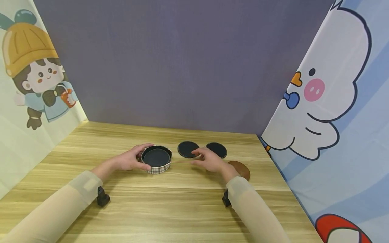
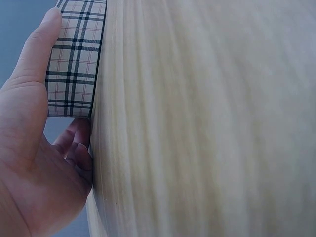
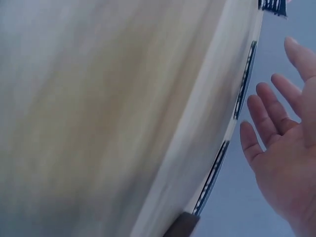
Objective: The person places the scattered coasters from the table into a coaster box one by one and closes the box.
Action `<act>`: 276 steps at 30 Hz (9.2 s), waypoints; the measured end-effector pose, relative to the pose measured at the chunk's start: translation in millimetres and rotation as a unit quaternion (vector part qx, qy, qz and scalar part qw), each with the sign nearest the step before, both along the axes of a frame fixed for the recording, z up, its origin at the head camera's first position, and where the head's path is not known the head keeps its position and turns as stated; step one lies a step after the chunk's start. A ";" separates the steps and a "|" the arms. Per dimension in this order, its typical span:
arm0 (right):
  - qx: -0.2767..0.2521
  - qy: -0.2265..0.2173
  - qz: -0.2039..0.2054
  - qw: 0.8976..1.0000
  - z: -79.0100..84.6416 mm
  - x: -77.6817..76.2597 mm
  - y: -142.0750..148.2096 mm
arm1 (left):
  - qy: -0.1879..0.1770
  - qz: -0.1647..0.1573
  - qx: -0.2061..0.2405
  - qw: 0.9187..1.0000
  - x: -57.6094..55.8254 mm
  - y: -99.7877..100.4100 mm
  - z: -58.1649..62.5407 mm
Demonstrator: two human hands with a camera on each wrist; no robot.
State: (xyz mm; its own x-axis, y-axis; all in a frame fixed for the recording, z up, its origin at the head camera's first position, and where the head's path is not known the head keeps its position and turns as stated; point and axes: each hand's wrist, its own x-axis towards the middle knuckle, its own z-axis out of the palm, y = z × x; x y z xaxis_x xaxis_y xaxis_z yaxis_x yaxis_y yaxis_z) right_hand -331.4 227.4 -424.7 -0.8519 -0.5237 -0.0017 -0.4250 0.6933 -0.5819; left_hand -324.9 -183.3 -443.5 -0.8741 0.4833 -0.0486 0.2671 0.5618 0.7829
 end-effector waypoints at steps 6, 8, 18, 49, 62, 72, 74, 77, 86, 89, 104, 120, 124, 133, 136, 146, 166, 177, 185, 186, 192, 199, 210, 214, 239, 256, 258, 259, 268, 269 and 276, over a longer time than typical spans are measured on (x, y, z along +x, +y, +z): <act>0.023 0.018 -0.009 1.000 0.5 -5.3 2.6 | 0.001 0.002 0.001 1.000 -0.2 -0.1 -0.4; 0.028 0.023 -0.011 0.999 0.6 -7.9 0.9 | -0.001 0.002 0.001 1.000 -0.2 -0.2 -0.3; 0.069 0.024 0.003 0.997 1.4 -26.8 -18.6 | -0.005 -0.002 0.004 1.000 -0.2 0.3 0.1; 0.154 0.002 0.027 0.988 3.1 -19.1 -34.1 | 0.000 -0.002 -0.001 1.000 0.0 1.0 1.6; 0.150 0.007 0.072 0.986 3.4 16.0 -25.8 | 0.002 -0.002 0.001 1.000 -0.3 0.7 -0.7; 0.166 0.022 0.109 0.980 4.1 46.6 -20.5 | 0.005 -0.005 -0.007 1.000 -1.3 0.4 0.3; 0.165 0.020 0.112 0.980 4.7 52.5 -19.9 | 0.005 -0.005 -0.007 1.000 -1.1 0.5 0.8; 0.160 0.015 0.118 0.980 5.5 60.8 -18.7 | 0.003 -0.002 -0.007 1.000 -0.2 1.0 1.3; 0.153 0.017 0.155 0.976 5.3 83.2 -16.5 | -0.006 0.005 -0.007 1.000 2.0 1.9 2.1; 0.158 0.020 0.163 0.974 5.2 89.6 -15.2 | -0.004 0.003 -0.006 1.000 1.8 1.9 2.1; 0.124 0.004 0.183 0.975 3.9 81.5 -13.2 | -0.005 0.003 -0.007 1.000 1.2 0.2 0.3; 0.110 -0.009 0.168 0.980 1.9 73.2 -14.1 | -0.002 0.000 -0.006 1.000 0.1 0.9 0.8; 0.106 -0.008 0.166 0.980 2.5 72.9 -13.8 | -0.010 0.001 0.000 1.000 -0.6 1.1 0.0; 0.106 0.005 0.158 0.982 1.5 72.7 -12.8 | -0.009 0.003 0.000 1.000 -1.7 1.9 1.3; 0.106 0.002 0.165 0.981 0.7 71.1 -13.8 | -0.009 0.003 0.000 1.000 -1.3 1.7 1.9; 0.103 0.000 0.180 0.978 1.1 67.1 -23.1 | -0.009 0.000 -0.007 1.000 -0.9 0.5 -0.1; 0.099 0.028 0.159 0.982 0.8 70.1 -20.2 | -0.009 0.002 -0.004 1.000 0.9 1.9 1.8; 0.029 0.044 0.109 0.993 2.3 67.0 -13.9 | -0.006 0.004 -0.003 1.000 -1.5 0.9 -1.7; -0.002 0.076 0.080 0.994 4.3 58.2 -16.3 | -0.007 0.002 0.002 1.000 -2.2 -0.2 -3.3; -0.002 0.075 0.077 0.994 5.2 56.8 -16.6 | -0.007 0.002 0.002 1.000 -2.0 -0.1 -3.3; 0.005 0.096 0.068 0.993 8.4 45.5 -21.3 | -0.011 0.005 0.002 1.000 -0.1 0.3 -1.7; 0.004 0.092 0.056 0.994 14.6 34.9 -32.6 | -0.003 0.004 -0.002 1.000 -0.4 -0.3 -2.2; 0.026 0.087 0.044 0.995 17.2 20.4 -55.0 | -0.006 -0.002 -0.003 1.000 -1.2 -0.3 -1.8; 0.031 0.090 0.042 0.995 17.0 15.4 -63.9 | -0.004 -0.006 -0.001 1.000 -1.2 0.3 -1.5; 0.044 0.084 0.049 0.994 10.8 -5.7 -109.9 | -0.015 -0.013 -0.015 1.000 -0.6 -0.1 2.8; 0.038 0.074 0.050 0.995 7.6 -4.6 -130.4 | -0.030 -0.029 0.014 0.999 -0.5 -2.1 0.9; 0.036 0.069 0.054 0.996 7.1 -3.8 -132.4 | -0.033 -0.032 0.018 0.999 -0.4 -2.3 0.9; 0.034 0.066 0.055 0.996 6.6 -3.4 -133.0 | -0.034 -0.031 0.018 0.999 -0.3 -2.4 0.7; 0.035 0.053 0.057 0.996 3.6 -2.4 -131.7 | -0.021 -0.031 0.008 0.999 1.2 -1.7 1.8; 0.038 0.053 0.058 0.996 3.4 -2.5 -131.5 | -0.017 -0.034 0.007 0.999 1.1 -1.8 1.8; 0.041 0.032 0.069 0.996 6.8 -0.4 -131.1 | -0.002 -0.031 -0.013 0.999 1.7 -0.8 3.8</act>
State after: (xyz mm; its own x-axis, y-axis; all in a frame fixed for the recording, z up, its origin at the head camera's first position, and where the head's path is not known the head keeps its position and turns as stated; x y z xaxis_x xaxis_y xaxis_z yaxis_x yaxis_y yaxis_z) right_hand -331.8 96.3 -418.0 -0.7711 -0.6367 0.0017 -0.5542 0.6698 -0.4943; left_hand -323.2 -184.1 -439.6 -0.8424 0.5349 -0.0649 0.2987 0.5638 0.7700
